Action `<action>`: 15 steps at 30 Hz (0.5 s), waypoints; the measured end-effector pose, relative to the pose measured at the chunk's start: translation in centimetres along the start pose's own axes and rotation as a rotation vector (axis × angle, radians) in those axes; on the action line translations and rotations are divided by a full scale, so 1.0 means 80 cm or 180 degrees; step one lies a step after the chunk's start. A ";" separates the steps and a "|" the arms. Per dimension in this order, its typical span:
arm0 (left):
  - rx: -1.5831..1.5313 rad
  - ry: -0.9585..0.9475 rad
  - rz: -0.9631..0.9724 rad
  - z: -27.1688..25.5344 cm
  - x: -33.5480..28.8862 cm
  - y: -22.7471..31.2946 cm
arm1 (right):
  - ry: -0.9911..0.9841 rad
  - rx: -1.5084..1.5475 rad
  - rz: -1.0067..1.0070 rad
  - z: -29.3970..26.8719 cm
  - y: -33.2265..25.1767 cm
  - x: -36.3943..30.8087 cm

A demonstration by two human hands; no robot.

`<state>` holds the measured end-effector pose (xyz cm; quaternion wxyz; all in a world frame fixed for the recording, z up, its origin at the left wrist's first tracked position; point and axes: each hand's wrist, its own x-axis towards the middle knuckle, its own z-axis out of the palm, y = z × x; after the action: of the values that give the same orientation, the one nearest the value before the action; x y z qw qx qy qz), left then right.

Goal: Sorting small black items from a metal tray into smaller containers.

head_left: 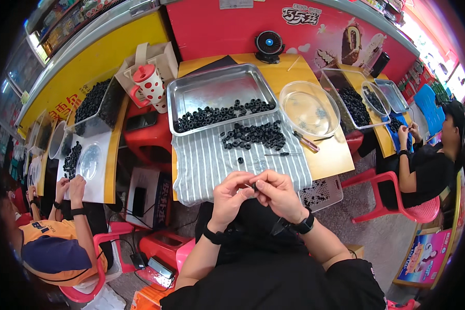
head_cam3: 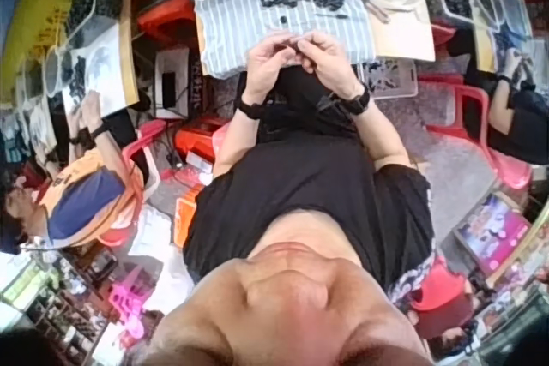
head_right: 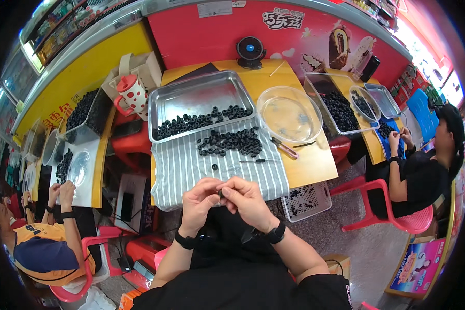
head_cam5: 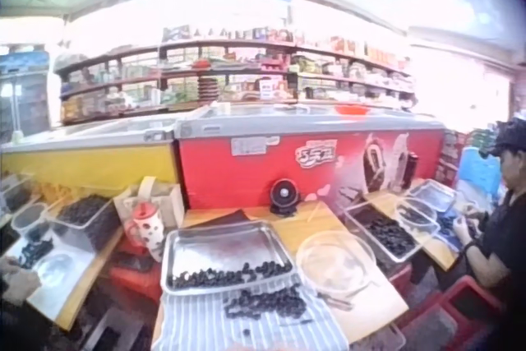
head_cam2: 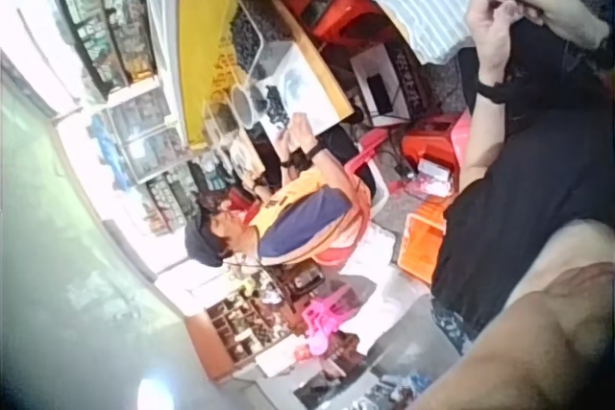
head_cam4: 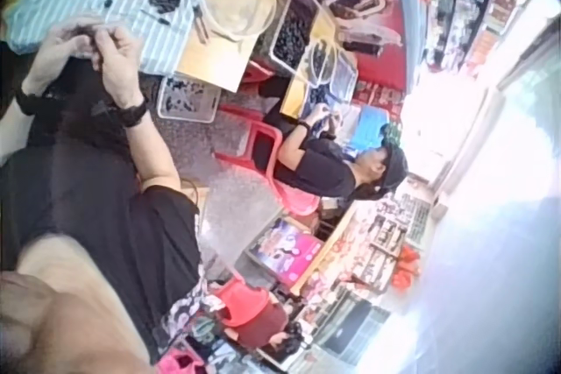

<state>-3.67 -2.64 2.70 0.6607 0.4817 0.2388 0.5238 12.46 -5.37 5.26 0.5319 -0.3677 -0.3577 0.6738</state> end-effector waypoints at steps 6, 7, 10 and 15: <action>0.0654 -0.0162 0.0287 0.017 -0.010 0.004 | -0.0023 0.0020 -0.0168 0.005 -0.004 -0.022; 0.0549 -0.0076 0.0073 0.019 -0.012 0.003 | 0.0016 -0.0097 -0.0243 0.000 0.001 -0.022; 0.0547 -0.0007 -0.0108 0.026 -0.014 0.003 | 0.0147 -0.0419 -0.0402 -0.005 -0.002 -0.026; 0.1287 -0.0122 0.0219 0.040 -0.014 -0.002 | 0.0485 -0.1278 -0.1127 -0.018 0.001 -0.040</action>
<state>-1.38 -4.88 3.69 0.5367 0.6223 0.3099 0.4781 14.22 -8.40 4.91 0.5832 -0.4471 -0.5017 0.4564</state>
